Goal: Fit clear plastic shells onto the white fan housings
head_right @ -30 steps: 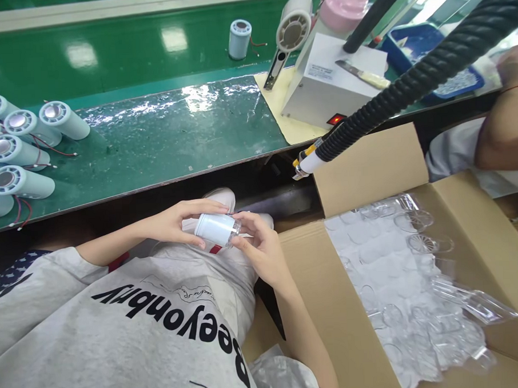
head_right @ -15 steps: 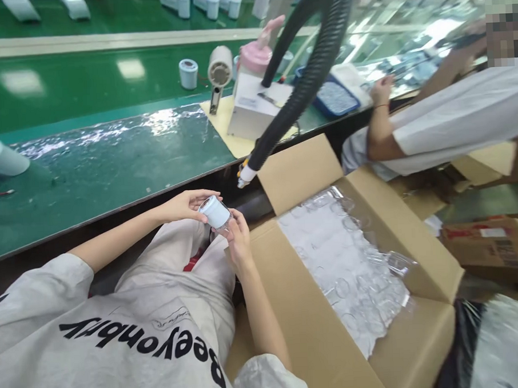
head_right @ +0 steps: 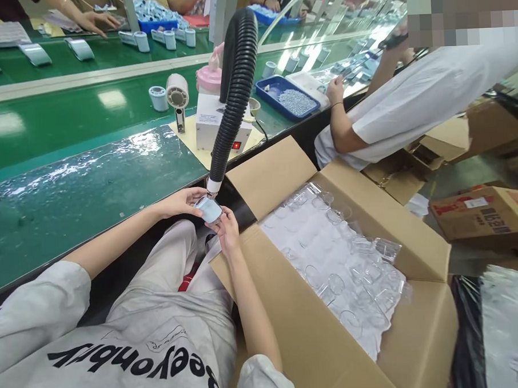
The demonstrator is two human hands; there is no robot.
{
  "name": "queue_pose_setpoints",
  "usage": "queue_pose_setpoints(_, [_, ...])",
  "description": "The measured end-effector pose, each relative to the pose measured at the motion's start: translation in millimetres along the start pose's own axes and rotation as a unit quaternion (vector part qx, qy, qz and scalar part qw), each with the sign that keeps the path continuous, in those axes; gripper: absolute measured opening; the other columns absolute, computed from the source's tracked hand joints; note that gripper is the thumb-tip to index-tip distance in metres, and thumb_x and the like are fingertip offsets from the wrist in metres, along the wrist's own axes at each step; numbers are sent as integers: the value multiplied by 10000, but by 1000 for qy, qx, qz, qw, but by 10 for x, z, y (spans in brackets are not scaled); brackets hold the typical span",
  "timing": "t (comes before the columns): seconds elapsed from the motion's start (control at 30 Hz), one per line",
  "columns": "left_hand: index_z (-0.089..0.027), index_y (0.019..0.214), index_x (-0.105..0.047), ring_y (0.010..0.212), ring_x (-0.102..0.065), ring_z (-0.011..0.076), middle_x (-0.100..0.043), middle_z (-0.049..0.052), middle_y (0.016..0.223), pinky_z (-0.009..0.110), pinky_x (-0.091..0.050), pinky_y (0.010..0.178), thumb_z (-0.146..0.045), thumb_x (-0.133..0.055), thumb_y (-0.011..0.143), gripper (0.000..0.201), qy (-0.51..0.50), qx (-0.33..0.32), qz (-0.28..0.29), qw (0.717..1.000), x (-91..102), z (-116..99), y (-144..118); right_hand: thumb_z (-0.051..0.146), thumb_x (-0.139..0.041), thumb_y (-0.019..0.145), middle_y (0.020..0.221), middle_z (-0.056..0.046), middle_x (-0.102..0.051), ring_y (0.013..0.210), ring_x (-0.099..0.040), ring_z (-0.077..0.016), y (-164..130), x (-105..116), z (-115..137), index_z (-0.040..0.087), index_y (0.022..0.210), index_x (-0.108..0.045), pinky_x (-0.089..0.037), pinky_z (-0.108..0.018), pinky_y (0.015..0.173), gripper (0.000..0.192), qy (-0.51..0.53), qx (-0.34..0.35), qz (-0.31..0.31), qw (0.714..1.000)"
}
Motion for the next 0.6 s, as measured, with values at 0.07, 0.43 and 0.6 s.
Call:
queue_pose_setpoints(0.07, [-132, 1174, -677, 1254, -639, 248, -680, 168, 1346, 420, -425, 1149, -191, -974, 501, 738, 2, 2, -9, 1000, 31, -17, -56, 648, -801, 707, 960, -21, -704, 824, -707, -194, 10, -44, -4, 256, 1046, -577, -672, -418, 761, 564, -8, -3, 15, 1000])
queue_pose_setpoints(0.43, [-236, 1348, -612, 1253, -657, 287, -619, 165, 1436, 422, -539, 1024, -221, -969, 605, 824, 44, -46, 52, 997, -198, -48, -836, 434, -902, 742, 1192, -85, -711, 1120, -686, -255, -662, -160, 441, 252, 1094, -686, -636, -389, 902, 451, -175, 107, 125, 971])
queue_pose_setpoints(0.6, [-255, 1386, -651, 1310, -627, 321, -628, 146, 1458, 433, -546, 1047, -319, -911, 727, 712, 113, -90, 66, 987, -429, -171, -1273, 332, -801, 891, 1289, -90, -706, 1245, -664, -281, -1117, -303, 797, 302, 1253, -657, -611, -464, 1012, 390, -342, 270, 223, 872])
Point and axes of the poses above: each hand's wrist, its own y-axis towards the middle knuckle, its own x-axis out of the back of the hand, z = x × y, the point moved 4 cm from there along y, towards the middle knuckle
